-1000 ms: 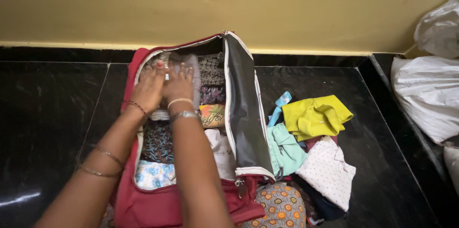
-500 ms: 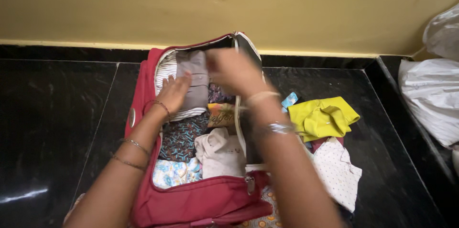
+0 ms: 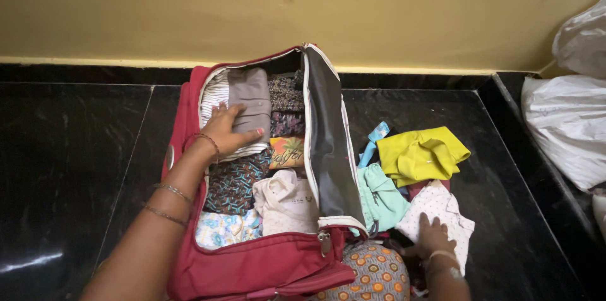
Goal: The person packs folded clothes into a red travel bag. They place various garments, including jeans, shirts, and patterned items, into the bag one by one, arranging them neatly. Finally, the person closes the bag's flap and zips it shut.
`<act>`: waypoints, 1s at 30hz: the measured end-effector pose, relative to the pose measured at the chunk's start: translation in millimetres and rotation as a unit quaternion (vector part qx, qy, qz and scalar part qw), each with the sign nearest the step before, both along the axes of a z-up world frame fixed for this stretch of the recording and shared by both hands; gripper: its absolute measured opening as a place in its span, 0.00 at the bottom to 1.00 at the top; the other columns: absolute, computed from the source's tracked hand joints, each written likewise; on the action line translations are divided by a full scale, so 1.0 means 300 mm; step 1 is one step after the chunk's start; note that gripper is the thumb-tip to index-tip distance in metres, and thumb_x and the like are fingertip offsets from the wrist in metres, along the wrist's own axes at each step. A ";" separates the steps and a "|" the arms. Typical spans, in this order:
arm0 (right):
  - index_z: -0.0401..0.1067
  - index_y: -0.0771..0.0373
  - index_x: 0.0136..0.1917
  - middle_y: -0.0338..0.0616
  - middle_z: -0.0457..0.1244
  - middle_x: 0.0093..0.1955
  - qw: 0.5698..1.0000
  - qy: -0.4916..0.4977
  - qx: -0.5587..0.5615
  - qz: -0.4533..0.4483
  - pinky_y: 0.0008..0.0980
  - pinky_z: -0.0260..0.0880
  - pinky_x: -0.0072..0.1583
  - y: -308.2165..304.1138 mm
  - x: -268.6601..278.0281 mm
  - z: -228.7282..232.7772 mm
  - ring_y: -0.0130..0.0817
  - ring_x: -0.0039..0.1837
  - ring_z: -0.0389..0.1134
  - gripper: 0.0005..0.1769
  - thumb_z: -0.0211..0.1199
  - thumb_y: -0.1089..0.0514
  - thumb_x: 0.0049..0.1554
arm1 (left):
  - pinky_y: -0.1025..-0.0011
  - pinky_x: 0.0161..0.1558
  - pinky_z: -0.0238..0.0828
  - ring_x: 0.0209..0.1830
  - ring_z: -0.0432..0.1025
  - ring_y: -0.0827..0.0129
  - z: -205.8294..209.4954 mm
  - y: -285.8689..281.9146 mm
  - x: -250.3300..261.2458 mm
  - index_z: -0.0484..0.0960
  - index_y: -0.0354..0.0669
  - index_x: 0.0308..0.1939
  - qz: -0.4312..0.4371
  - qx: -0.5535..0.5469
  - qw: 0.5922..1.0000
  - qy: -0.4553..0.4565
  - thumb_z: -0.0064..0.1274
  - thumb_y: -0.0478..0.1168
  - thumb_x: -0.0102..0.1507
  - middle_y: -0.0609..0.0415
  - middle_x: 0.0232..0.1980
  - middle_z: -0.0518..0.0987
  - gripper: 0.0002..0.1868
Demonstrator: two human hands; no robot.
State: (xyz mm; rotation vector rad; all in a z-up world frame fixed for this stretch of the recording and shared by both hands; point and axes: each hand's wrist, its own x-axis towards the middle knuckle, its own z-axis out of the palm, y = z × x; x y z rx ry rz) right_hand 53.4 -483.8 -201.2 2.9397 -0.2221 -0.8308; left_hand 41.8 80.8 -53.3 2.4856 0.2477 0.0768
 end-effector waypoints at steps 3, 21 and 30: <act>0.53 0.49 0.80 0.55 0.53 0.79 0.994 -0.098 0.048 0.004 0.53 0.58 0.70 -0.072 -0.020 -0.098 0.53 0.77 0.54 0.53 0.74 0.37 0.50 | 0.56 0.78 0.36 0.83 0.35 0.37 -0.003 -0.005 0.003 0.68 0.45 0.72 0.007 0.011 1.000 0.009 0.65 0.67 0.52 0.26 0.78 0.52 0.52; 0.69 0.64 0.69 0.55 0.69 0.59 0.853 -0.220 0.459 -0.114 0.46 0.68 0.60 0.101 0.123 1.104 0.42 0.55 0.70 0.24 0.53 0.50 0.65 | 0.58 0.55 0.78 0.60 0.77 0.56 0.337 -0.269 -0.028 0.72 0.38 0.67 -0.074 -0.471 0.870 -0.124 0.60 0.61 0.59 0.40 0.62 0.81 0.40; 0.64 0.53 0.75 0.55 0.69 0.61 0.740 -0.449 0.345 0.363 0.48 0.73 0.51 0.906 -0.064 1.085 0.56 0.50 0.72 0.39 0.59 0.64 0.49 | 0.39 0.63 0.72 0.70 0.70 0.47 0.446 -0.293 -0.121 0.54 0.55 0.79 -0.242 -0.750 0.607 -0.101 0.35 0.83 0.55 0.47 0.75 0.69 0.57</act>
